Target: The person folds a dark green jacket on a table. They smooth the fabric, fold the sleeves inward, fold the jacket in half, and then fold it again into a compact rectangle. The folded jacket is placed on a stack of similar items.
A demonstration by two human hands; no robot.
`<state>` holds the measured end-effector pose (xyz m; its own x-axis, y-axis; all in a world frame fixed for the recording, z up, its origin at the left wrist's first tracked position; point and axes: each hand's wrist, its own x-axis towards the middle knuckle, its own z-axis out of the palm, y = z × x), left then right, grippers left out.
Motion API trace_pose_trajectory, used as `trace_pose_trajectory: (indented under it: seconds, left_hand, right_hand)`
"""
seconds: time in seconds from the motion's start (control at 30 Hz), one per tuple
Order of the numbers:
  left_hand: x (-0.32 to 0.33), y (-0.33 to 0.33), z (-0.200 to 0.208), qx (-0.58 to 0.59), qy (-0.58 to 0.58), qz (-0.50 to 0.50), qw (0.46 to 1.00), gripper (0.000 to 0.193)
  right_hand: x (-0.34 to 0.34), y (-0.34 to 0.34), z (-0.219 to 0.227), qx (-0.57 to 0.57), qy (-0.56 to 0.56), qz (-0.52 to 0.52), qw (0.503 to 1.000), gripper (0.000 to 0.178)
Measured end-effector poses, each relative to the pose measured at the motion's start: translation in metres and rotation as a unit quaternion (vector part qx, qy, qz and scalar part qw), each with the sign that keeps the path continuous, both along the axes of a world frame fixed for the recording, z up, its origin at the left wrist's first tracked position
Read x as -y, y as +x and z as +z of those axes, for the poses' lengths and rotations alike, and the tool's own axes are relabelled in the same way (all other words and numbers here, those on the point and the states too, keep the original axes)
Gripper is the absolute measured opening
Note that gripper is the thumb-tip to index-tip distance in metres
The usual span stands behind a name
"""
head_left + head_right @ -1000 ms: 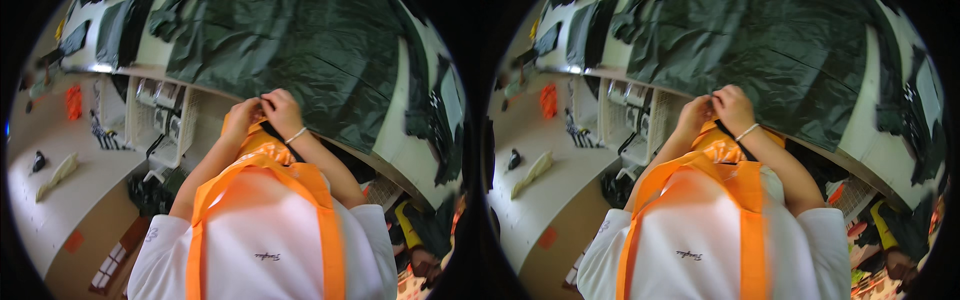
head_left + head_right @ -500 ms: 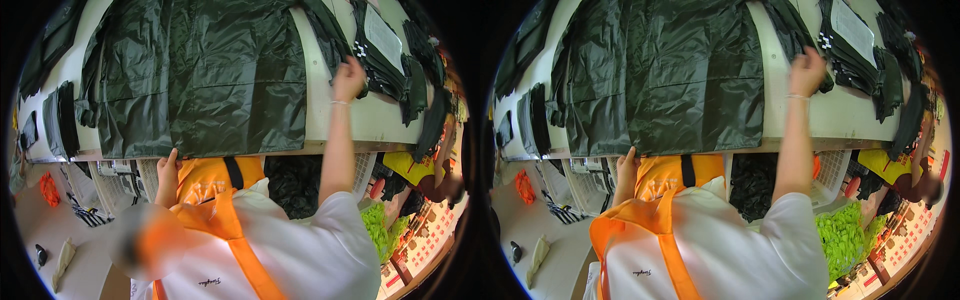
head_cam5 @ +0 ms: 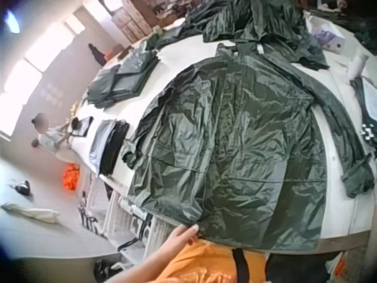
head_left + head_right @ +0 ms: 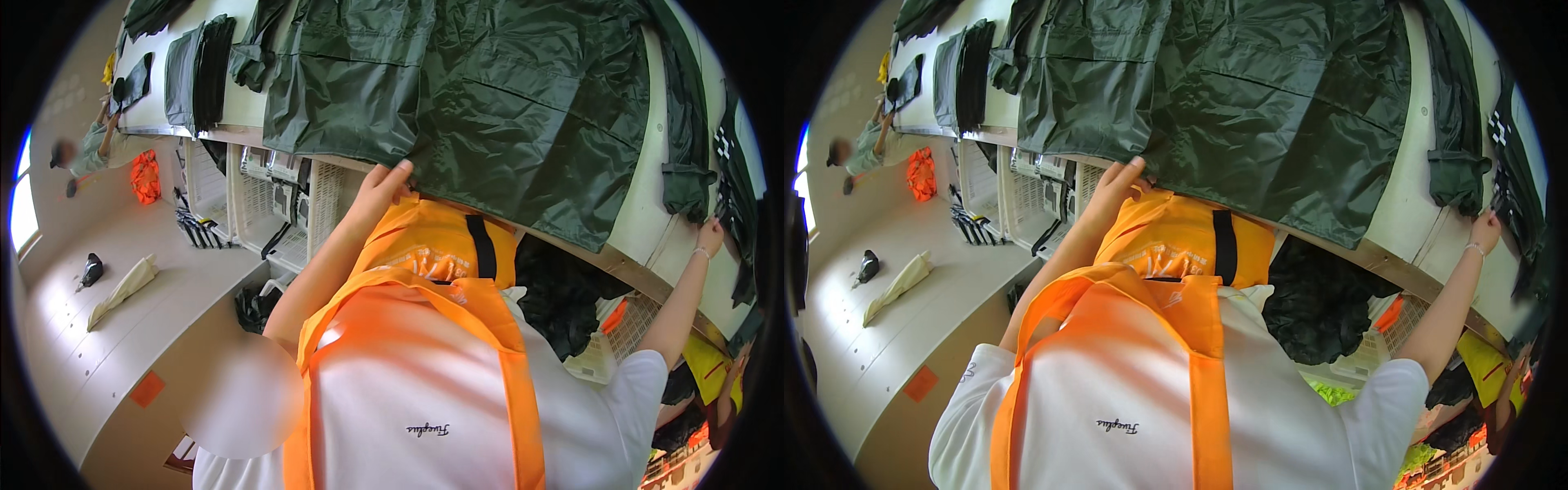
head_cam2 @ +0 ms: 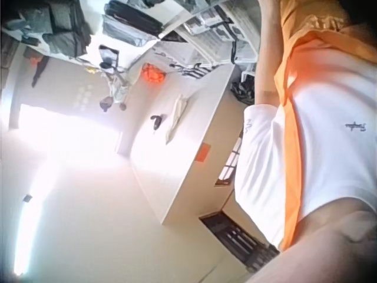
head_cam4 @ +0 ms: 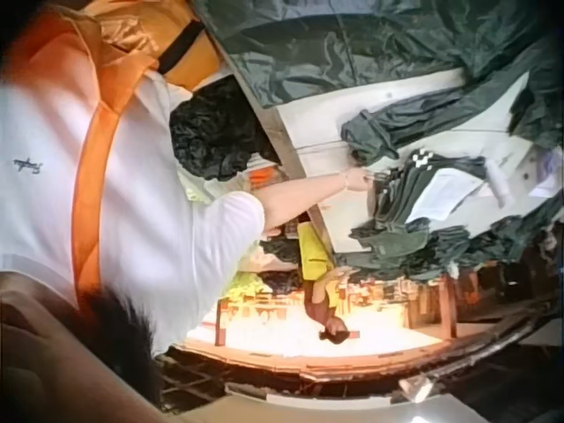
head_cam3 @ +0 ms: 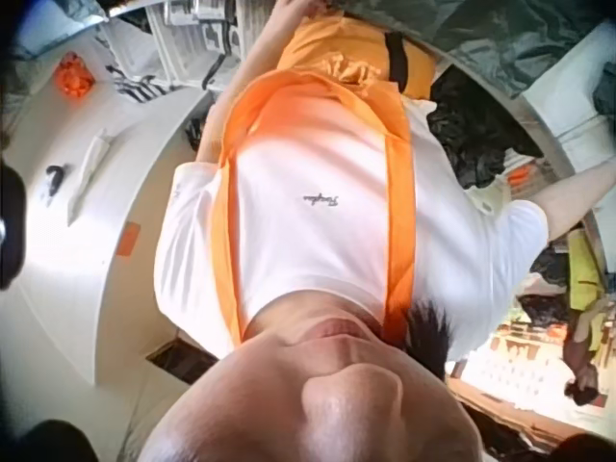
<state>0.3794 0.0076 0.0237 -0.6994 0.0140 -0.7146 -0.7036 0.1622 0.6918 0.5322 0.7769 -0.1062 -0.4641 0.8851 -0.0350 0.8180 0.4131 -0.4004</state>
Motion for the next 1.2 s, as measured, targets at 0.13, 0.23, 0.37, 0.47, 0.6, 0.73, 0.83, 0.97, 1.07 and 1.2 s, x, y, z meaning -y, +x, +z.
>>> trace_pose_trajectory:
  seconds: [0.13,0.23,0.37,0.47,0.6,0.73,0.83,0.97,1.07,1.2]
  left_hand:
    - [0.009,-0.005,0.007,0.071,0.013,-0.136,0.988,0.029]
    - [0.002,-0.002,-0.005,0.164,0.092,-0.050,0.981,0.026]
    - [-0.008,-0.002,-0.014,0.207,0.209,0.040,0.955,0.018]
    - [-0.006,-0.006,-0.010,0.223,0.275,0.044,0.934,0.015]
    - [-0.003,-0.009,-0.008,0.213,0.302,0.007,0.929,0.014]
    - [-0.002,-0.012,0.002,0.188,0.293,-0.016,0.937,0.015]
    - [0.001,-0.014,0.001,0.173,0.288,-0.031,0.941,0.017]
    - [0.003,-0.015,0.002,0.167,0.295,-0.035,0.940,0.018]
    - [0.004,-0.015,0.000,0.166,0.304,-0.032,0.938,0.018]
    - [0.006,-0.018,0.011,0.174,0.308,-0.024,0.935,0.018]
  right_hand:
    - [0.170,-0.003,0.058,-0.273,-0.164,0.033,0.947,0.019]
    - [0.409,-0.035,0.132,-0.249,-0.240,0.121,0.930,0.021]
    - [0.561,-0.037,0.119,-0.198,-0.299,0.237,0.903,0.023]
    - [0.606,-0.045,0.126,-0.240,-0.309,0.213,0.895,0.018]
    - [0.623,-0.050,0.134,-0.250,-0.287,0.192,0.904,0.015]
    - [0.630,-0.064,0.142,-0.264,-0.272,0.171,0.909,0.012]
    - [0.636,-0.070,0.145,-0.255,-0.259,0.185,0.913,0.014]
    - [0.642,-0.075,0.152,-0.220,-0.189,0.216,0.932,0.013]
    - [0.644,-0.078,0.155,-0.191,-0.087,0.262,0.942,0.013]
    - [0.641,-0.078,0.156,-0.231,-0.076,0.252,0.937,0.013]
